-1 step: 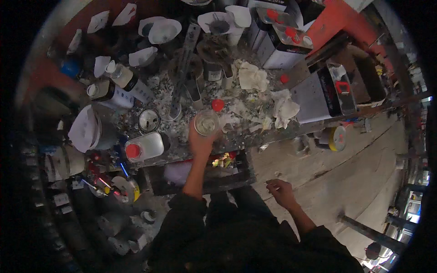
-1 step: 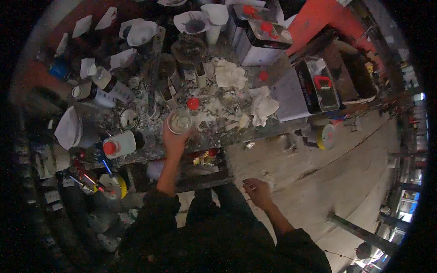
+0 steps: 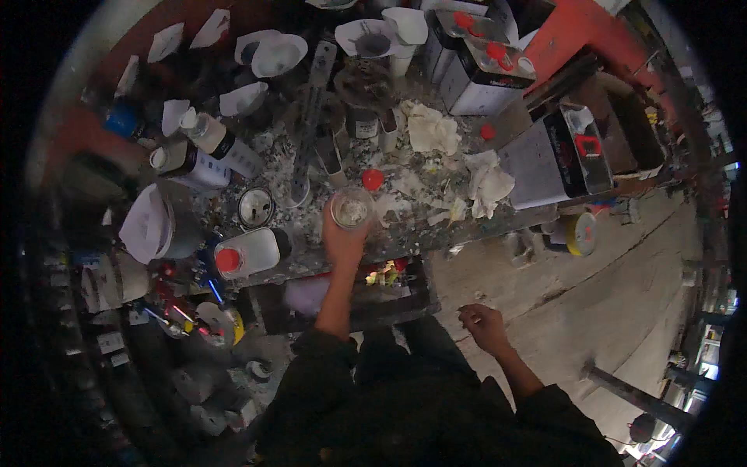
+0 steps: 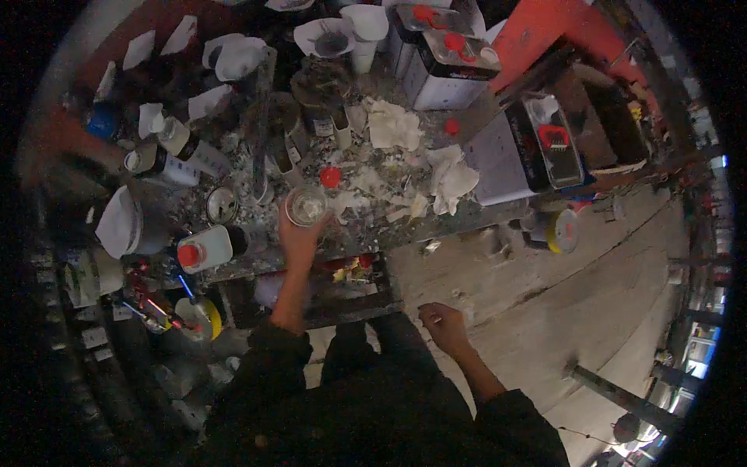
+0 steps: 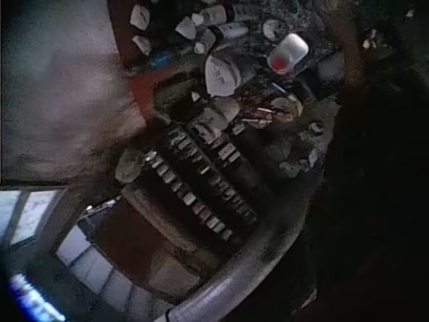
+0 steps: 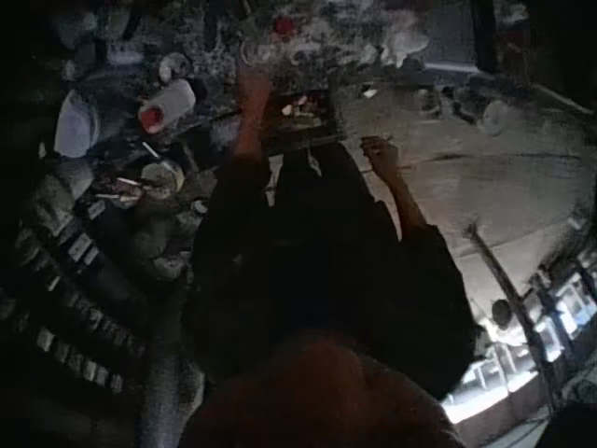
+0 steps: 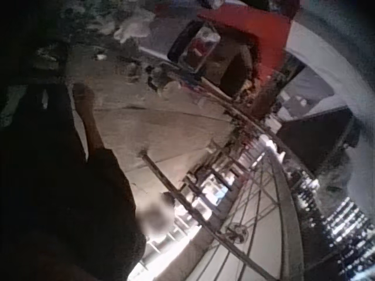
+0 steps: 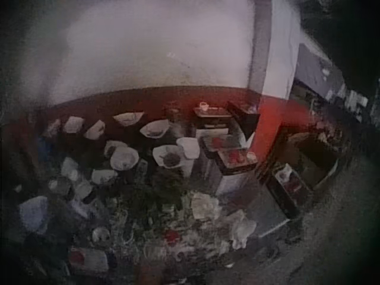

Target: The person opens a paint can, pours paint into a clear plastic cup, and stirs it with a metal rod. They then attach the cup to a spray gun and walk toward a white car in a garage.

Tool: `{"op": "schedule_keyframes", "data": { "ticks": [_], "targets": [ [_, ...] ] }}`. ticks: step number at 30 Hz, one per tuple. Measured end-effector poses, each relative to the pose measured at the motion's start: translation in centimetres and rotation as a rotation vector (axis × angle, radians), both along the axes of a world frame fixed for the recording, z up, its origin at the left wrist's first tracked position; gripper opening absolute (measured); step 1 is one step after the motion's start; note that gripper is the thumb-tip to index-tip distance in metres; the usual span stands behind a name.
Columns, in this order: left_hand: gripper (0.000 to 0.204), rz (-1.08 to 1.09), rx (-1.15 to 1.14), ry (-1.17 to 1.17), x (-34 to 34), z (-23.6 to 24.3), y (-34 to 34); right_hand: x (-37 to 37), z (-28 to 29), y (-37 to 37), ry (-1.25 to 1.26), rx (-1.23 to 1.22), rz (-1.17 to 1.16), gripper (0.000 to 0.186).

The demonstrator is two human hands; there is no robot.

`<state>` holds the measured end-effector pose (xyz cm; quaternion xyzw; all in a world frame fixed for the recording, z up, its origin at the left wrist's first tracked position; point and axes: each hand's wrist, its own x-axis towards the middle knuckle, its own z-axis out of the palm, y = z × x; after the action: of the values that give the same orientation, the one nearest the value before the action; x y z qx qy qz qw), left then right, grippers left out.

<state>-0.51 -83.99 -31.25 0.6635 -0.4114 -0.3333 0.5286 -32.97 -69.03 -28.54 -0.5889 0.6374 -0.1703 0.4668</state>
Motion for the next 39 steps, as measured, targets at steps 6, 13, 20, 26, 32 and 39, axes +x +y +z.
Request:
{"op": "schedule_keyframes", "data": {
  "ticks": [6,13,20,26,32,39],
  "targets": [
    [0.078,0.161,0.006,-0.099,-0.1,-3.0,0.9,0.5,-2.8,-1.1,-0.05,-0.062,0.027,0.02],
    [0.058,0.03,0.156,0.003,3.1,0.5,11.4,7.1,-8.3,-2.1,0.19,-0.099,0.274,0.019],
    [0.018,0.056,0.233,-0.228,15.8,5.6,20.8,16.9,-15.1,-2.6,0.364,-0.047,0.416,0.017],
    [0.019,-0.072,0.339,-0.199,19.5,6.0,20.7,26.9,-19.9,2.0,-0.003,-0.3,0.613,0.033],
    [0.021,-0.386,0.275,-0.34,19.4,4.7,19.7,28.3,-19.7,0.9,0.296,0.058,0.326,0.031],
    [0.024,-0.405,0.299,-0.428,22.6,6.1,20.4,24.7,-20.0,-3.5,0.655,0.026,0.634,0.026]
  ]
}}
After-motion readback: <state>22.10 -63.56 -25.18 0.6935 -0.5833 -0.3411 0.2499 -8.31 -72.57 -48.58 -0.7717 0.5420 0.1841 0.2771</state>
